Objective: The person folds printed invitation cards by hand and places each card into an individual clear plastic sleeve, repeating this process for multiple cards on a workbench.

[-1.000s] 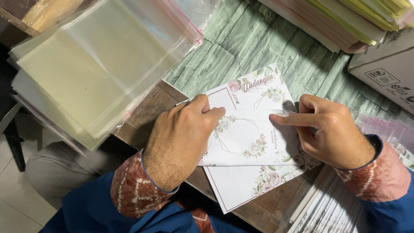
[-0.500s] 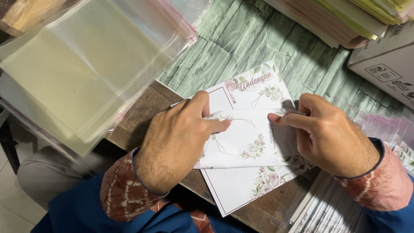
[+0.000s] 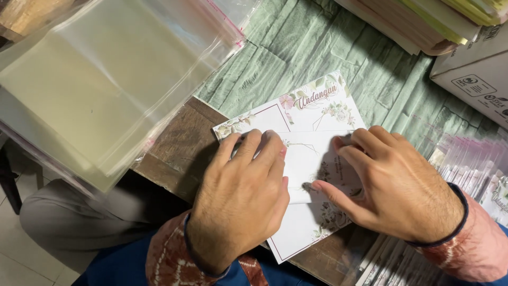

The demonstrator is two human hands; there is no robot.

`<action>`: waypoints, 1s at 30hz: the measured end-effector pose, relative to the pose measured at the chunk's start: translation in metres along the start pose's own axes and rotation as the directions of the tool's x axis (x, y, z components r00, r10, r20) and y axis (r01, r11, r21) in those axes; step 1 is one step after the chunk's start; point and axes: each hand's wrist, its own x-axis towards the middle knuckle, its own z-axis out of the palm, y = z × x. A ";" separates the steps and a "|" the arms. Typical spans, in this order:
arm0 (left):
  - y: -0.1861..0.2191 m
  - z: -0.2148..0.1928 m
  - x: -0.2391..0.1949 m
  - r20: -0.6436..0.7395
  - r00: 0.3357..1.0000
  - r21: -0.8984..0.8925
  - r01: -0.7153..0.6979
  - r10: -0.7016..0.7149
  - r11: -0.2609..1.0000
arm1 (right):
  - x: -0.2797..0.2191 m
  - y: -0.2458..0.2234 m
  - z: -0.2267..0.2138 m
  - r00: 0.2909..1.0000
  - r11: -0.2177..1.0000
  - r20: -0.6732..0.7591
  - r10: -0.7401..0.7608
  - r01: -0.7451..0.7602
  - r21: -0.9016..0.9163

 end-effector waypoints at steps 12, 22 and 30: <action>0.003 0.006 -0.009 0.229 0.971 0.016 0.062 -0.065 0.998 | 0.058 -0.030 -0.030 0.607 0.913 0.687 0.401 -0.205 -0.352; -0.008 0.004 -0.015 0.190 0.981 -0.113 0.044 -0.022 0.993 | 0.060 -0.039 -0.024 0.708 0.919 0.589 0.390 -0.259 -0.297; -0.019 0.004 -0.016 0.179 0.983 -0.057 -0.034 0.044 0.998 | 0.048 -0.030 -0.012 0.746 0.912 0.540 0.390 -0.232 -0.338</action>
